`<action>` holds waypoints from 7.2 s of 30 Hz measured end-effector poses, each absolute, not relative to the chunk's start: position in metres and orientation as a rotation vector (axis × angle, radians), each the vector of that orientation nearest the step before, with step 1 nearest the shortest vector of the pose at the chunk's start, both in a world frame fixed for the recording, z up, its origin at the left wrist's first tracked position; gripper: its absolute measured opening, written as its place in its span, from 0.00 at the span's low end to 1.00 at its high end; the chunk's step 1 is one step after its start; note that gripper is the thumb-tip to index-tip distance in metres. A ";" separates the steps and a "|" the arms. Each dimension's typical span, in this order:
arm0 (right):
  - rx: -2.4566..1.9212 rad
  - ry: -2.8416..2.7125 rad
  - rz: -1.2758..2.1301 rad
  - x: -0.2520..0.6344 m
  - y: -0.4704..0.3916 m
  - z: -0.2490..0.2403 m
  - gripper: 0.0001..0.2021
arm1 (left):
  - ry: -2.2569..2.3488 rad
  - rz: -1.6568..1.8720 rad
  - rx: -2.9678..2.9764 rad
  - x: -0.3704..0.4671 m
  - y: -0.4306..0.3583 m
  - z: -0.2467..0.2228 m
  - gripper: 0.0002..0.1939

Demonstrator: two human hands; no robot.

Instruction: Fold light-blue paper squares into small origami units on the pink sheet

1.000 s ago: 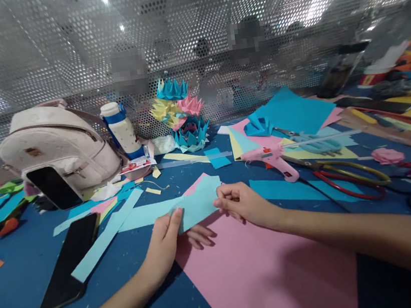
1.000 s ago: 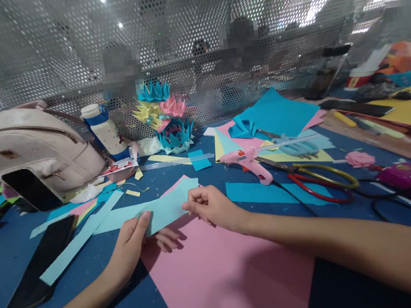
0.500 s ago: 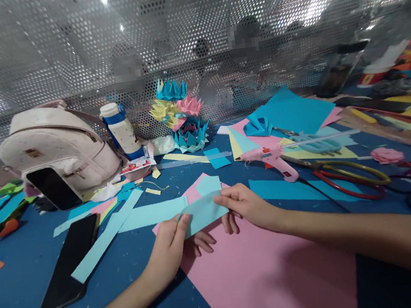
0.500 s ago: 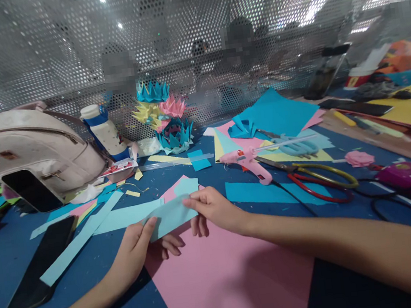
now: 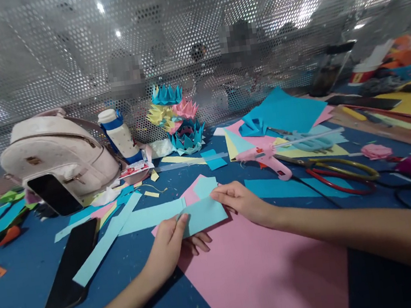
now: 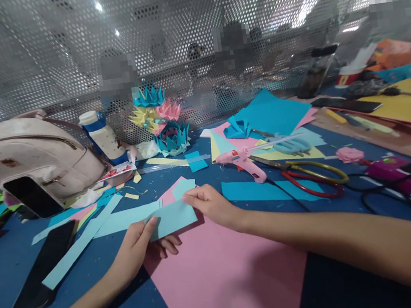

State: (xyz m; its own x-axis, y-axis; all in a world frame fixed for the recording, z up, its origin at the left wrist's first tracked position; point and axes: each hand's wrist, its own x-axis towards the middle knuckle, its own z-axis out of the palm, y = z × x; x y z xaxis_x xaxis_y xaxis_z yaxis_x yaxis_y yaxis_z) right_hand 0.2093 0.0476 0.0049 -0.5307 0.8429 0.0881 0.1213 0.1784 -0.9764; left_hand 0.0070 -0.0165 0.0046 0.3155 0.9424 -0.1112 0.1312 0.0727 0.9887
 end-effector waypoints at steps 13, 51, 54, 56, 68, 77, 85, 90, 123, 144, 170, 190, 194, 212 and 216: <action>-0.963 -1.851 1.314 0.211 0.040 0.005 0.27 | 1.067 0.883 1.364 0.006 -0.018 0.006 0.31; -0.600 -2.072 0.987 0.215 0.039 0.011 0.17 | 1.190 1.202 1.220 -0.002 -0.009 -0.005 0.20; -0.599 -2.104 0.950 0.216 0.040 0.009 0.19 | 1.201 1.189 1.235 -0.002 -0.011 -0.003 0.18; -0.585 -2.113 0.926 0.216 0.041 0.008 0.19 | 1.203 1.185 1.261 -0.003 -0.012 -0.002 0.18; -0.717 -1.938 1.302 0.214 0.037 0.006 0.14 | 1.093 1.413 1.319 -0.006 -0.011 0.002 0.10; -0.685 -2.031 1.359 0.207 0.037 0.011 0.08 | 1.229 1.042 2.017 0.005 -0.011 0.010 0.09; -0.684 -2.011 1.325 0.207 0.028 0.019 0.20 | 1.356 0.915 1.794 0.000 -0.011 0.011 0.07; -0.398 -2.135 1.156 0.209 0.018 0.031 0.24 | 1.351 0.909 1.745 -0.001 -0.007 0.011 0.09; -0.775 -1.923 1.482 0.206 0.030 0.010 0.13 | 1.279 1.034 1.490 -0.003 -0.004 0.009 0.22; -0.918 -1.440 1.628 0.207 0.051 -0.004 0.22 | 1.253 1.035 1.376 -0.006 -0.004 0.005 0.16; -0.945 -1.288 1.673 0.208 0.055 -0.004 0.21 | 1.126 1.028 1.332 -0.003 -0.003 0.006 0.13; -0.929 -1.288 1.727 0.206 0.052 0.002 0.23 | 1.126 1.029 1.263 0.001 -0.005 0.009 0.19; -0.987 -1.314 1.700 0.207 0.052 0.001 0.26 | 1.122 1.039 1.272 0.002 -0.005 0.012 0.19; -0.965 -1.363 1.659 0.207 0.052 0.001 0.24 | 1.090 1.013 1.225 0.004 -0.007 0.013 0.21; -0.938 -1.378 1.658 0.207 0.052 0.001 0.24 | 1.099 1.018 1.215 0.004 -0.007 0.015 0.21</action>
State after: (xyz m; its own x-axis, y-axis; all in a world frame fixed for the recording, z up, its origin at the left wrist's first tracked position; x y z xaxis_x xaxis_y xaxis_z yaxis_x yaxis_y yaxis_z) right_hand 0.2066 0.0523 0.0007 -0.4328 0.8993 -0.0629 -0.1028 -0.1185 -0.9876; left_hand 0.0042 -0.0073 0.0145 0.1854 0.9790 -0.0851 -0.0095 0.0884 0.9960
